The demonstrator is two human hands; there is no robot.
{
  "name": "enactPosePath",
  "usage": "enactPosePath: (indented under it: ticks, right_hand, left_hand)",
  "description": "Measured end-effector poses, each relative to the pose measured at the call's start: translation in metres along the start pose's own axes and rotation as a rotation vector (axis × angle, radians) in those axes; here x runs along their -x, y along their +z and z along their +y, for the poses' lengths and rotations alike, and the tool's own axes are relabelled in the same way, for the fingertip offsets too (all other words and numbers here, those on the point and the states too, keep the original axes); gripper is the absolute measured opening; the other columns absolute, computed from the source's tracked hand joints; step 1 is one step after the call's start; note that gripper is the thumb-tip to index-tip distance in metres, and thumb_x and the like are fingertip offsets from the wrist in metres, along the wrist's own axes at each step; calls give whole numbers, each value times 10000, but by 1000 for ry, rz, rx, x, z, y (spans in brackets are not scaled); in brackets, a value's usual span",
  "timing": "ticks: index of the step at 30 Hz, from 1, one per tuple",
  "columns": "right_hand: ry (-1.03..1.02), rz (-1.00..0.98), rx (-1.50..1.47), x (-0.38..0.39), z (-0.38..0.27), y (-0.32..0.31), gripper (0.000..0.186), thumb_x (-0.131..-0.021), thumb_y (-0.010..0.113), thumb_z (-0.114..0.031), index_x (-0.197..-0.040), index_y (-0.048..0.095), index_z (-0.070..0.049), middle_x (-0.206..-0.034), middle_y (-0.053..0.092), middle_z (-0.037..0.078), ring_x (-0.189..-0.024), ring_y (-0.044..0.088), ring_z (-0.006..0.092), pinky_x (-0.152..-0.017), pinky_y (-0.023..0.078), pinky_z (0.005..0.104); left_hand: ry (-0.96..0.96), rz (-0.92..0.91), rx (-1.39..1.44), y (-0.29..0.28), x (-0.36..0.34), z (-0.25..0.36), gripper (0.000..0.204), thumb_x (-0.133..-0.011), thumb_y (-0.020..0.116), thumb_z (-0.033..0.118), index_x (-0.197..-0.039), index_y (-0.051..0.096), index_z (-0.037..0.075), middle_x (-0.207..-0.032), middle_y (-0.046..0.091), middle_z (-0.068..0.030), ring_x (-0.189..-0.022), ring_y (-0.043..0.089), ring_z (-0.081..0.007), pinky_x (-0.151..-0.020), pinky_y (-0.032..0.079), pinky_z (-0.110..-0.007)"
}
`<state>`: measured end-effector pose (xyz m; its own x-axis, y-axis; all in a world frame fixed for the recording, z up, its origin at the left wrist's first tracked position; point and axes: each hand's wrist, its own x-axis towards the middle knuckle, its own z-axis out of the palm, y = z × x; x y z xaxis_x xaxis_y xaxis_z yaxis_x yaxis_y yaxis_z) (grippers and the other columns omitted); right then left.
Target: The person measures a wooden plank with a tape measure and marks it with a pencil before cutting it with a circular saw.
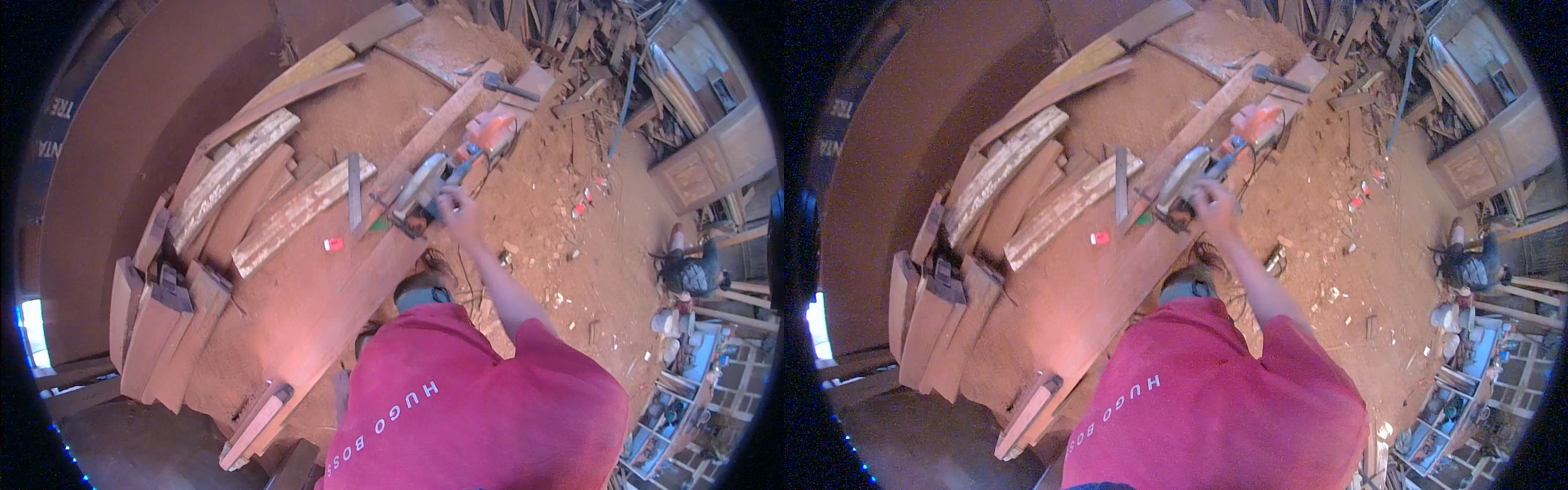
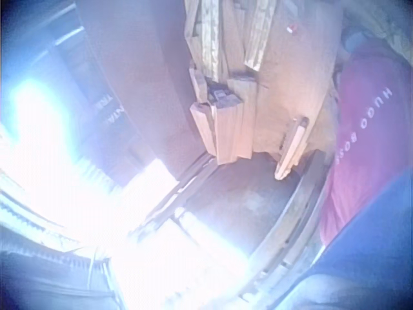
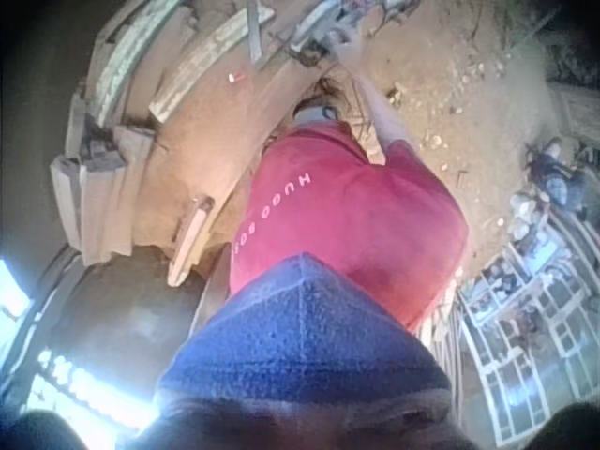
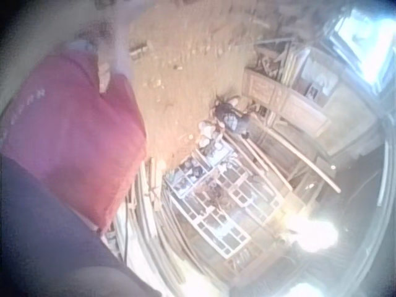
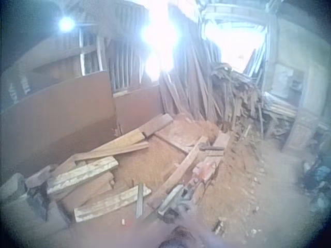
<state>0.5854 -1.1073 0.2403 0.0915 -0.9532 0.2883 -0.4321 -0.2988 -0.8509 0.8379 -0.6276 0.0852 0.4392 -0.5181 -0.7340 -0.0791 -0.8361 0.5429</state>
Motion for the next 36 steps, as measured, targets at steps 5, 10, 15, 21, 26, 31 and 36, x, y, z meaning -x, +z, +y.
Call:
enactPosePath:
  ticks: [5,10,15,21,26,31,36]
  right_hand:
    - [-2,336,43,-176,161,-81,288,-929,658,-216,-1125,682,-6,-970,718,131,-865,665,181,-803,539,337]
    - [-20,215,415,-326,302,-133,345,-893,642,-197,-1178,661,-4,-1141,694,217,-1071,656,377,-940,506,439]
    - [-3,-88,786,-381,377,-122,355,-861,641,-134,-1170,633,42,-1153,660,256,-1114,614,410,-960,488,490]
    - [-139,-149,990,-393,454,-127,327,-879,588,-100,-1195,622,-23,-1187,647,203,-1096,616,397,-945,487,501]
    - [34,-296,1076,-386,424,-108,287,-943,516,-106,-1208,626,-99,-1209,641,135,-1068,637,337,-887,510,481]
    - [90,-272,1267,-403,415,-120,248,-962,524,-165,-1179,639,-129,-1114,662,101,-1032,648,302,-833,519,458]
    - [53,-138,1354,-384,376,-130,234,-962,542,-222,-1136,636,-97,-1100,662,124,-1036,651,310,-829,511,485]
  left_hand:
    - [-174,-35,-95,45,54,0,262,-928,540,295,-908,696,85,-828,648,-82,-773,651,-202,-665,498,-325]
    - [-316,51,-115,95,68,67,269,-903,574,318,-912,713,88,-882,672,-98,-820,665,-227,-731,507,-349]
    - [-392,121,-152,119,84,154,282,-878,607,342,-916,730,91,-935,695,-115,-866,680,-253,-796,516,-372]
    - [-360,139,-200,133,81,205,303,-848,648,370,-921,750,94,-1000,723,-134,-922,697,-284,-875,527,-401]
    - [-382,213,-177,147,80,218,340,-801,706,420,-984,763,140,-1049,745,-100,-1023,705,-295,-949,533,-409]
    - [-334,181,-82,150,60,253,346,-797,725,365,-1022,748,103,-1008,746,-152,-984,716,-315,-904,550,-420]
    - [-187,219,-101,153,67,217,310,-812,718,261,-1040,724,50,-960,753,-164,-908,733,-280,-836,572,-393]
